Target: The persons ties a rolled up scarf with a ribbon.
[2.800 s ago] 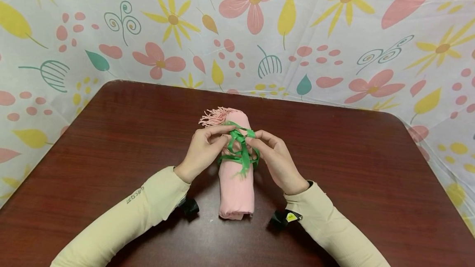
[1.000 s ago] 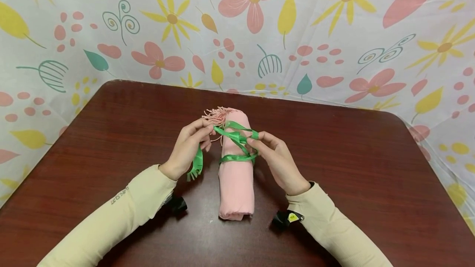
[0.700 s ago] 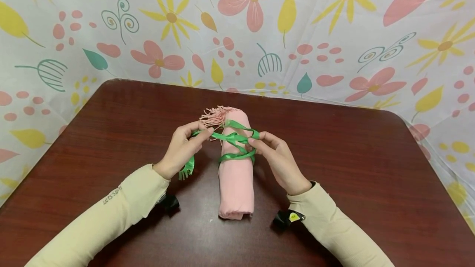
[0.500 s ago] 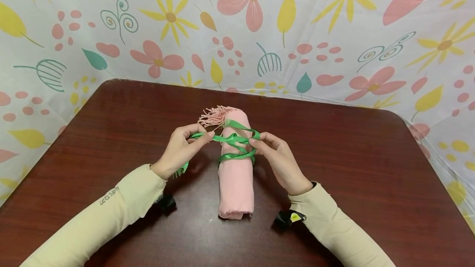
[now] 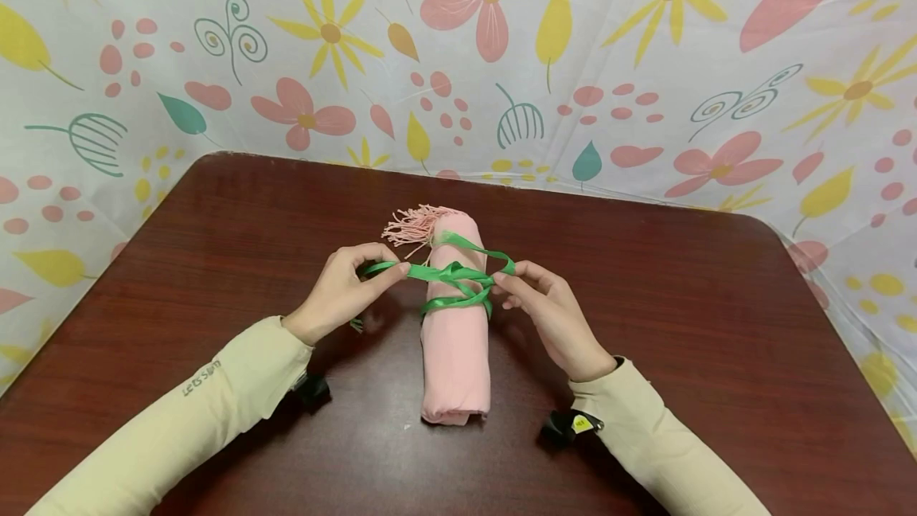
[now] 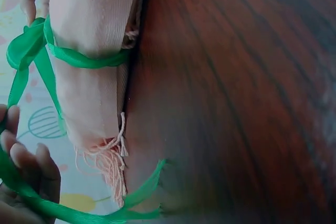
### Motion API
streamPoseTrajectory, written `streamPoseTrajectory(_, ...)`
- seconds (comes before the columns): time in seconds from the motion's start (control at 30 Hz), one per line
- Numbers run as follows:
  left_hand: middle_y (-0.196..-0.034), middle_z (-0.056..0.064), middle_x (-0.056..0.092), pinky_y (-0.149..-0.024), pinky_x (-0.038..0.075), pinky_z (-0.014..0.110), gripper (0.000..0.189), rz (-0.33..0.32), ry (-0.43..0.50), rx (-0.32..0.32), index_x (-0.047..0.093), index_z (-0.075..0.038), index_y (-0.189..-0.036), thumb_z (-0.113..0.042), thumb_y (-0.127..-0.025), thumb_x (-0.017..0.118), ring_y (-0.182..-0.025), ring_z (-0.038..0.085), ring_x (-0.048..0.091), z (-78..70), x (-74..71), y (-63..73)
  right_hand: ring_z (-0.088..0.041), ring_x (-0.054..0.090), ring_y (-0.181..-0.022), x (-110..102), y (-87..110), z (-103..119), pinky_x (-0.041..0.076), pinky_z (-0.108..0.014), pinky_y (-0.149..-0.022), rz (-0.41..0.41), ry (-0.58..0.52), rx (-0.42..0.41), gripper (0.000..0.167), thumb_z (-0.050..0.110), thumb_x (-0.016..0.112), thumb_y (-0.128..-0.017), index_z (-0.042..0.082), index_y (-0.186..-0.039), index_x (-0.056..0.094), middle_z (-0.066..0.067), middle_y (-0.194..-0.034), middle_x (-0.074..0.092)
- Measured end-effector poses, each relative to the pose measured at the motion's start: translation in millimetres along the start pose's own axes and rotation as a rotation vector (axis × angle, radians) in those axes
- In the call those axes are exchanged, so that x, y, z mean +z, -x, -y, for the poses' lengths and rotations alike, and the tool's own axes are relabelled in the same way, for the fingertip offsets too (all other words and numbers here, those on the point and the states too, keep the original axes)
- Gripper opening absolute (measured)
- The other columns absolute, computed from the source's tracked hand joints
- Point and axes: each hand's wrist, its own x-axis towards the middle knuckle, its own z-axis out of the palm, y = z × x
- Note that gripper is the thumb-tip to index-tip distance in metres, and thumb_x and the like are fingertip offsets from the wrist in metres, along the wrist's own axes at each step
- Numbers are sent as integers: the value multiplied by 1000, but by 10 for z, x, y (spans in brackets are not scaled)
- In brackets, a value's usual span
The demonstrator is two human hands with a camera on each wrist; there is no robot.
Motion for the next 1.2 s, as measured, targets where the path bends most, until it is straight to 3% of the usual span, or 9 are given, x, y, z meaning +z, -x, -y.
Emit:
streamPoseTrajectory(0.27,-89,-4,69,-80,46,30,5,9,-73,31,72,-17,-89,-20,-89,69,-85,11,59,29,-40,11,-24,63,-96,-72,17,-43,51,-26,-79,10,-77,8,10,16,63,-92,8,-95,58,-3,-95,65)
streamPoseTrajectory(0.5,-90,-6,69,-77,46,29,4,29,-85,16,73,-18,-90,-21,-88,70,-85,11,58,52,-86,30,-13,64,-86,-120,42,-65,52,-24,-76,2,-100,-10,11,12,63,-91,7,-92,53,2,-91,67)
streamPoseTrajectory(0.97,-88,-7,69,-67,43,24,4,40,-155,-1,74,-20,-89,-21,-87,71,-77,13,54,84,-182,112,-12,63,-79,-228,79,-102,53,-25,-73,-12,-74,10,8,9,63,-91,7,-97,58,1,-87,64)
streamPoseTrajectory(1.2,-86,-6,68,-65,42,24,4,48,-162,-7,74,-20,-88,-23,-87,71,-75,14,53,99,-236,101,-11,62,-78,-328,99,-122,52,-25,-73,-23,-49,17,19,12,64,-91,-1,-104,59,4,-95,66)
